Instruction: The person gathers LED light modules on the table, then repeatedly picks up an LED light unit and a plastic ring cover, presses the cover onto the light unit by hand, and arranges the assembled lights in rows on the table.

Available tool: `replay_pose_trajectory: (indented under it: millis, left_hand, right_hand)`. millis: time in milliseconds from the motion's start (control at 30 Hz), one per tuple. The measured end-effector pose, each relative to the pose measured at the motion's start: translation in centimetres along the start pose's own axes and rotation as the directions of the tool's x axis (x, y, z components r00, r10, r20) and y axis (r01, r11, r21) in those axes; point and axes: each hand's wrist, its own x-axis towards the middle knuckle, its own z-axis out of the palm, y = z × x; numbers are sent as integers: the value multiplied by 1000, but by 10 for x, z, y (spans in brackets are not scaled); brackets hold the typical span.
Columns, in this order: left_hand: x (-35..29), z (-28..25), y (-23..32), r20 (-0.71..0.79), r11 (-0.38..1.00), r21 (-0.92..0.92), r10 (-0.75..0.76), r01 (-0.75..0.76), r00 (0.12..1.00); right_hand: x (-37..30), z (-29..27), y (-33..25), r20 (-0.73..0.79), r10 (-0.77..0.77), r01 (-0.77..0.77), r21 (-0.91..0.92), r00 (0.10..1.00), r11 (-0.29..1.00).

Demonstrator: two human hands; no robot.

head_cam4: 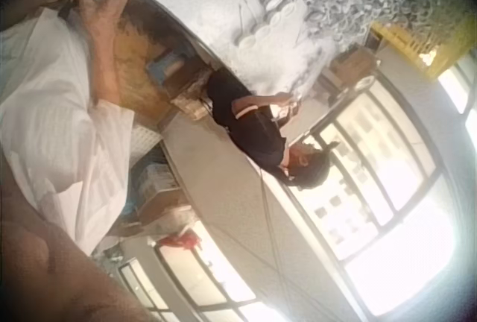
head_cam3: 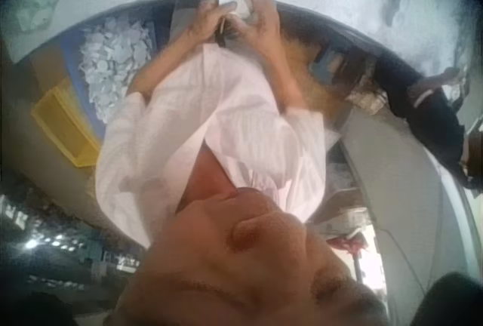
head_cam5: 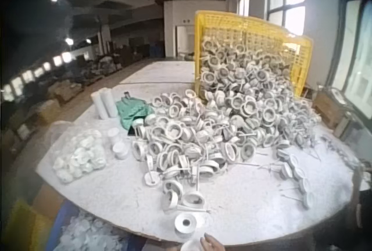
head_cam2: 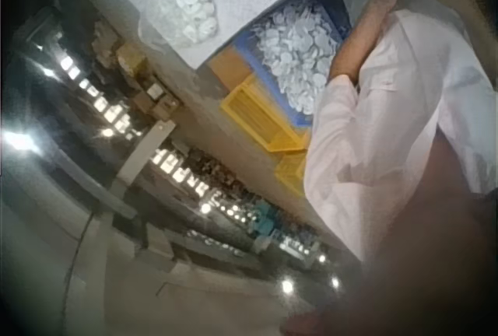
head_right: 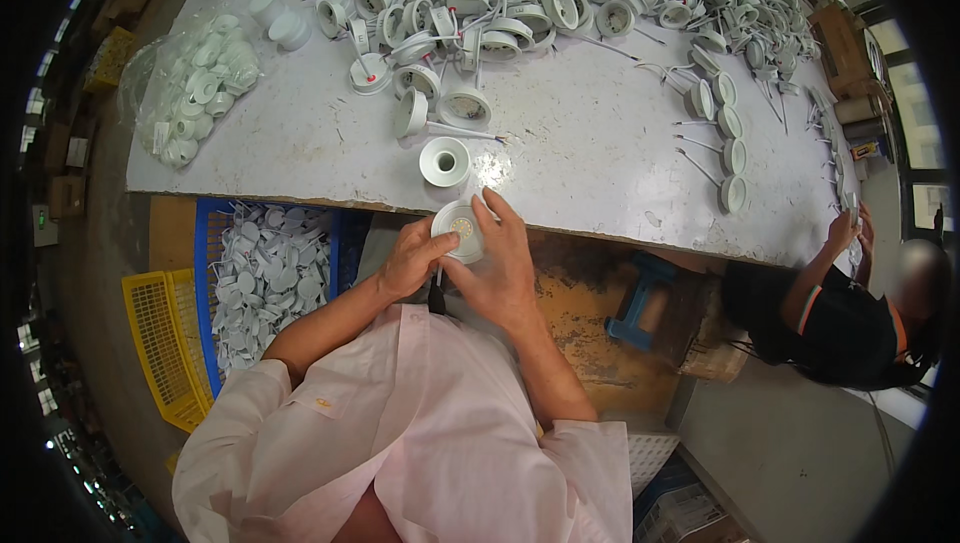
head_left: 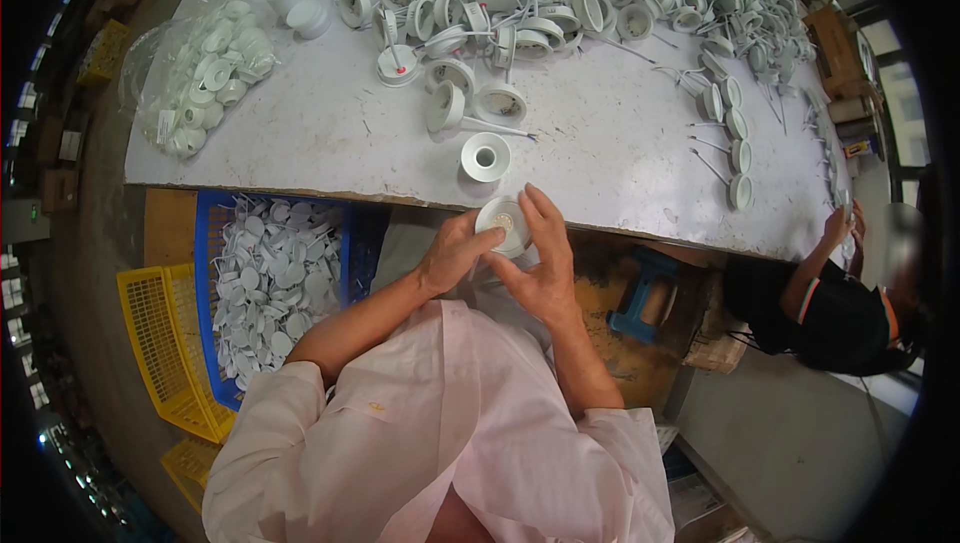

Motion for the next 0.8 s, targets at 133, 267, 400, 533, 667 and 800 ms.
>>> replay_pose_trajectory:
  millis: [133, 267, 400, 533, 667, 800]
  left_hand:
    - [-2, 2, 15, -39, 979, 194, -47, 54, 998]
    - [0, 5, 20, -54, 973, 230, 15, -2, 998]
    - [0, 4, 17, -62, 958, 287, 27, -8, 998]
    - [-1, 4, 17, -78, 972, 230, 69, -49, 995]
    - [-2, 7, 14, -116, 949, 302, 129, -89, 985]
    - [-2, 11, 16, -178, 931, 359, 140, -68, 974]
  right_hand:
    - [-5, -3, 20, -65, 160, -141, 234, 985, 962]
    - [-3, 2, 26, -15, 381, -341, 414, 925, 844]
    - [1, 8, 24, -36, 390, -334, 448, 920, 829]
    - [-1, 9, 23, -40, 413, -349, 464, 910, 814]
    - [-3, 11, 24, -51, 415, -359, 412, 909, 837]
    - [-3, 13, 22, -80, 407, -342, 410, 910, 846]
